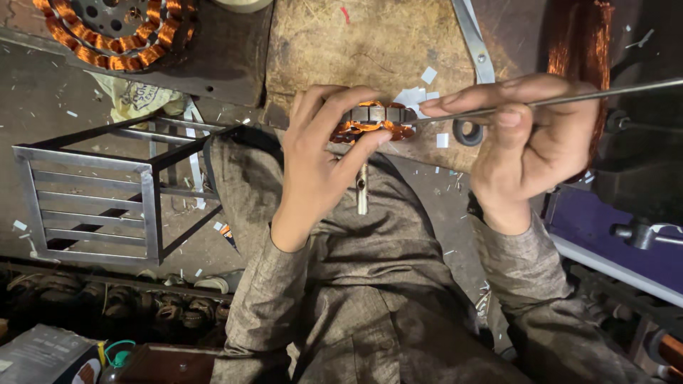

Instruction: The person assembles a motor stator by inserting small white insulating pieces into the slots of a copper-wound core. They use their hands to place the pieces and a metal rod to push them into position. The person works on one stator at a time, occasionally setting it down and picking up another.

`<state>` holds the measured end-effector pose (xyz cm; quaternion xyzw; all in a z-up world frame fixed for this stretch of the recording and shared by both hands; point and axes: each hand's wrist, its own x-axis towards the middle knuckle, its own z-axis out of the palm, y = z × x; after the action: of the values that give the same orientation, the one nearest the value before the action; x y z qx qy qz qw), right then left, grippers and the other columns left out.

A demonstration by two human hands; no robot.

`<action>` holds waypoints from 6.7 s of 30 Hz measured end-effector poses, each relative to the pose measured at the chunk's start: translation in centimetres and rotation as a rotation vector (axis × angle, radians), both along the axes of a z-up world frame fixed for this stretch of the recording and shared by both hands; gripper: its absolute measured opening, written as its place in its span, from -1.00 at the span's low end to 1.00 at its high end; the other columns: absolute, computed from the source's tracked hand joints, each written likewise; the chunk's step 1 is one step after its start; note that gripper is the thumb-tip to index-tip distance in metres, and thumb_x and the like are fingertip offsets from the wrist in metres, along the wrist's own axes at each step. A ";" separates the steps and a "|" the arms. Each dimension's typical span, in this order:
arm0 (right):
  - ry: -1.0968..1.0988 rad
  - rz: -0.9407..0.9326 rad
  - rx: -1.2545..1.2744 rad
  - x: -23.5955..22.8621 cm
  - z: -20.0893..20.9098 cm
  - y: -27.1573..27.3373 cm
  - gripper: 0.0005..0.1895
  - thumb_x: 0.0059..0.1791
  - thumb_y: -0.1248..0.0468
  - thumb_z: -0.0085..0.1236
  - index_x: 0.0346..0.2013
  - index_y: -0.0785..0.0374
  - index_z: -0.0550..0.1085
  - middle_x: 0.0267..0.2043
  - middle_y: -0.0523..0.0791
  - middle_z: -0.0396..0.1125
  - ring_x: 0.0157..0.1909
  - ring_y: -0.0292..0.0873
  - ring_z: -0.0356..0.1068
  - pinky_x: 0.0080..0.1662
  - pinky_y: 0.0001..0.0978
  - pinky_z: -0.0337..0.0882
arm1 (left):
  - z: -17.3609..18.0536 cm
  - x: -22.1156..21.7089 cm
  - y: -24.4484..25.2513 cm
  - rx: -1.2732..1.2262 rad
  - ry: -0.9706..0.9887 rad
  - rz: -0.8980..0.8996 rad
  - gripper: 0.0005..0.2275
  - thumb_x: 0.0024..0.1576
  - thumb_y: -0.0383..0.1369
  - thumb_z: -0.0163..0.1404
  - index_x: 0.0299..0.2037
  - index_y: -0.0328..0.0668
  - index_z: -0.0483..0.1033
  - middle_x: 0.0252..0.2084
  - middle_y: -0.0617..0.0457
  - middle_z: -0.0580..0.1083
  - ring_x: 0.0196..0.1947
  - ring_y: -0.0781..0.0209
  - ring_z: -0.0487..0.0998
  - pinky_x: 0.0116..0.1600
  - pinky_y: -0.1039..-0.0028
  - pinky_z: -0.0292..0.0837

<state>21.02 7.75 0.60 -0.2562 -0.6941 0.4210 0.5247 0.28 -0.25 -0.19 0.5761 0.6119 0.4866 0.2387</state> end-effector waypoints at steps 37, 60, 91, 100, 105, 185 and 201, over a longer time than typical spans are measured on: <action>0.161 -0.124 -0.110 -2.4 -0.6 -0.6 -0.76 0.36 0.20 -0.11 0.07 0.35 0.17 -0.15 0.07 0.34 -0.17 0.02 0.57 -0.08 -0.04 0.61 | 0.7 0.5 0.8 -0.028 -0.022 0.003 -0.69 0.16 -0.33 0.26 0.08 -0.14 0.55 -0.04 0.00 0.47 0.02 0.00 0.48 0.13 0.31 0.39; 0.418 -0.191 -0.292 -4.8 -5.4 -2.9 -0.82 0.35 0.20 -0.12 0.08 0.26 0.21 -0.19 0.13 0.41 -0.19 0.05 0.54 -0.08 -0.06 0.61 | 0.4 0.8 0.6 -0.005 -0.050 0.076 -0.69 0.18 -0.34 0.28 0.08 -0.12 0.52 -0.02 0.02 0.51 0.01 0.06 0.51 0.13 0.38 0.43; -0.747 -0.114 0.373 2.6 -7.0 -4.3 -0.80 -0.06 0.43 0.39 -0.18 0.25 0.58 0.03 -0.05 0.44 0.21 0.03 0.37 0.33 0.11 0.27 | -3.0 2.4 -4.4 -0.013 -0.069 0.233 -0.82 0.13 -0.41 0.26 -0.11 -0.22 0.59 -0.10 -0.01 0.52 -0.08 0.01 0.56 0.03 0.33 0.46; -0.660 -0.077 -0.058 0.0 -3.8 -7.9 -0.85 -0.06 0.51 0.30 -0.20 0.43 0.55 -0.14 0.01 0.47 -0.09 0.01 0.51 -0.03 -0.27 0.48 | -2.7 4.4 -5.8 0.088 0.130 0.057 -0.81 0.11 -0.48 0.22 -0.09 -0.29 0.59 -0.16 -0.07 0.51 -0.19 -0.07 0.56 -0.11 0.25 0.46; -0.253 -0.093 -0.643 -1.3 -3.8 -8.3 -0.89 0.00 0.46 0.28 -0.18 0.37 0.58 -0.16 -0.05 0.51 -0.19 -0.19 0.54 -0.09 -0.43 0.54 | -2.7 4.3 -6.1 -0.036 -0.131 0.145 -0.87 0.16 -0.51 0.21 -0.12 -0.23 0.58 -0.16 0.00 0.52 -0.27 0.05 0.60 -0.20 0.39 0.51; -0.436 0.036 0.297 -1.1 0.8 -2.2 -0.85 -0.08 0.58 0.36 -0.26 0.46 0.57 -0.14 0.06 0.46 0.10 0.16 0.52 0.16 -0.06 0.58 | -0.3 0.2 -2.0 -0.101 -0.185 -0.063 -0.66 0.16 -0.34 0.24 0.12 -0.19 0.51 0.04 0.00 0.45 0.11 0.10 0.46 0.27 0.41 0.35; -0.221 -0.046 0.001 -1.4 -1.6 -3.2 -0.87 0.01 0.54 0.33 -0.21 0.41 0.53 -0.15 0.02 0.46 0.07 0.05 0.54 0.18 -0.13 0.57 | -0.2 1.4 -2.0 -0.097 -0.262 0.036 -0.68 0.11 -0.41 0.26 0.07 -0.16 0.58 -0.08 0.04 0.48 0.01 0.16 0.46 0.19 0.43 0.34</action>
<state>19.60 4.57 -0.97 -0.3167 -0.7418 0.3777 0.4547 1.70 -2.29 -0.34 0.4843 0.6086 0.5317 0.3351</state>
